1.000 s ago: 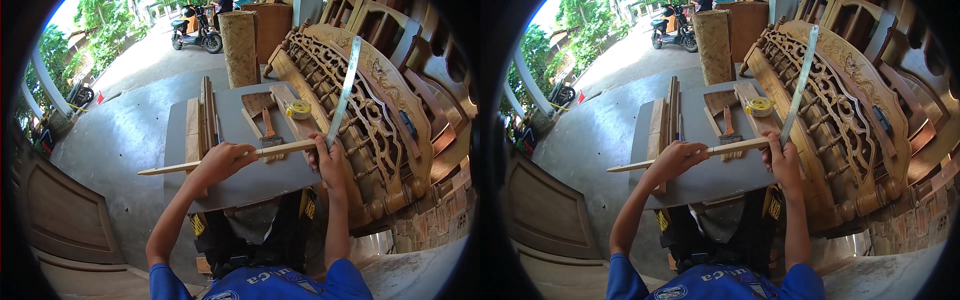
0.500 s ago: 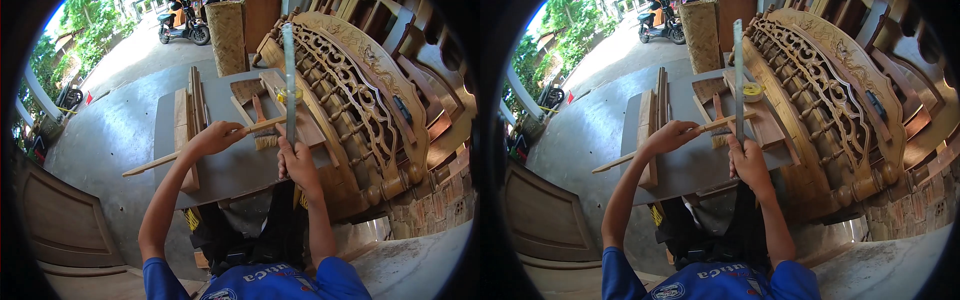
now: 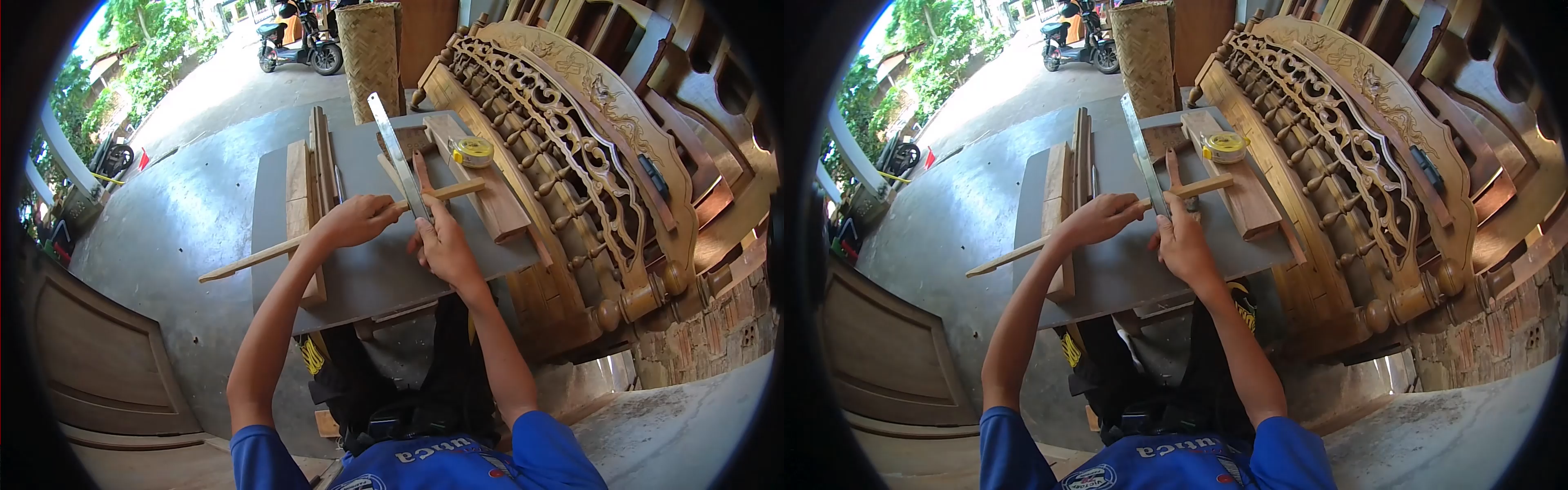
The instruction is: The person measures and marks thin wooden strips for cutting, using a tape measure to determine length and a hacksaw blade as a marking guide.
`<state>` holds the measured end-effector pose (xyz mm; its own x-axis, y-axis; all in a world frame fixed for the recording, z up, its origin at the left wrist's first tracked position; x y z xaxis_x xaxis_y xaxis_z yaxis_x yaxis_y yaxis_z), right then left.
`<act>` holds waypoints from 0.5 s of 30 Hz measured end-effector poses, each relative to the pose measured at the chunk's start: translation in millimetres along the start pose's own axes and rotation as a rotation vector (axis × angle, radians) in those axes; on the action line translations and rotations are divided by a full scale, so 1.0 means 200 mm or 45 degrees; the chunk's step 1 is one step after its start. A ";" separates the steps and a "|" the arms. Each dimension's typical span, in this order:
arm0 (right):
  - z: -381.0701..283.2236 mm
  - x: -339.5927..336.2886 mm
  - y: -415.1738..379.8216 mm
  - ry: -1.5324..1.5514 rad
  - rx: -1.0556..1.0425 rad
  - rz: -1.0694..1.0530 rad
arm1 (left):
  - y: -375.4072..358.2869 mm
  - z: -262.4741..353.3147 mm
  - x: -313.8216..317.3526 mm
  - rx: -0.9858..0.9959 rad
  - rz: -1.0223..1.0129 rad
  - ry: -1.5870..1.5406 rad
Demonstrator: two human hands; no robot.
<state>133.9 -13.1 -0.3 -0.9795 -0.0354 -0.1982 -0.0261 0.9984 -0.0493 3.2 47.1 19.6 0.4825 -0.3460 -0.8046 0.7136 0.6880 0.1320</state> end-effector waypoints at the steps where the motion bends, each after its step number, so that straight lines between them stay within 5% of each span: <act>1: -0.01 0.00 0.00 0.011 -0.010 0.024 | 0.00 -0.01 0.00 -0.020 -0.011 0.027; 6: 0.00 0.02 0.02 -0.197 -0.214 0.119 | 0.00 0.01 0.00 -0.118 0.003 0.194; 15: 0.02 0.03 0.01 0.254 0.107 -0.074 | 0.00 0.01 0.00 -0.042 0.127 0.169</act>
<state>129.4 -11.9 -5.5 -0.9972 -0.0751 0.0047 -0.0750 0.9876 -0.1378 3.8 46.1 20.0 0.4770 -0.1890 -0.8583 0.6474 0.7361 0.1977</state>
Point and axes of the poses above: each hand's wrist, its own y-axis towards the middle knuckle, its own x-axis out of the palm, z = x × y, the point moved 5 cm from there along y, towards the middle knuckle, and after that the axes turned 7 degrees about x, right-handed, at the moved point
